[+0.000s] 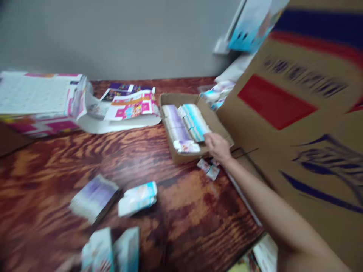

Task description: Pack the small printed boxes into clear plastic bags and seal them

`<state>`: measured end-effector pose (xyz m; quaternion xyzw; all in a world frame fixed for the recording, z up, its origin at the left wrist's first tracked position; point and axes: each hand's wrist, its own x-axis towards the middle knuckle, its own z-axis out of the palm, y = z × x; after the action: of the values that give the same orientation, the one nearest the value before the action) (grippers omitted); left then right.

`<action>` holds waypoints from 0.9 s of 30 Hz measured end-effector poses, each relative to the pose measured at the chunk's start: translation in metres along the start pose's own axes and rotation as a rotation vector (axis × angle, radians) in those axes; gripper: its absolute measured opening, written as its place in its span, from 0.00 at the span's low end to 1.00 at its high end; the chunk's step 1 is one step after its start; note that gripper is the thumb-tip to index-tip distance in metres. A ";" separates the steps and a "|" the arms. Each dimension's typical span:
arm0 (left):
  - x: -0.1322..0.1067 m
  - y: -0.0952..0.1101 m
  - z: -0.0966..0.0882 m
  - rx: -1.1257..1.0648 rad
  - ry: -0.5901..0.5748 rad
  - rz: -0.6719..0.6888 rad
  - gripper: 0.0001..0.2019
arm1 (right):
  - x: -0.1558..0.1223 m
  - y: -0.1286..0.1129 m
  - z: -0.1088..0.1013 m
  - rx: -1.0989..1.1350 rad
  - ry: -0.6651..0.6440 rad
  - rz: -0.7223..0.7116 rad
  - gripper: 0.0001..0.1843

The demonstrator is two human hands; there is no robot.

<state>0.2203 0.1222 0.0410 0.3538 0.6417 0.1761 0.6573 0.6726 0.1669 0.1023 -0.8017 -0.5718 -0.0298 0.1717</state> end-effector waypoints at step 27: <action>-0.064 -0.054 -0.044 1.379 -0.344 1.389 0.09 | -0.248 -0.281 0.019 -0.160 -0.603 -0.023 0.10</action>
<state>0.1582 0.0514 0.0530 0.9766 0.1501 0.0567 0.1429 0.3236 0.0289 0.0917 -0.7787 -0.6019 0.1626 -0.0699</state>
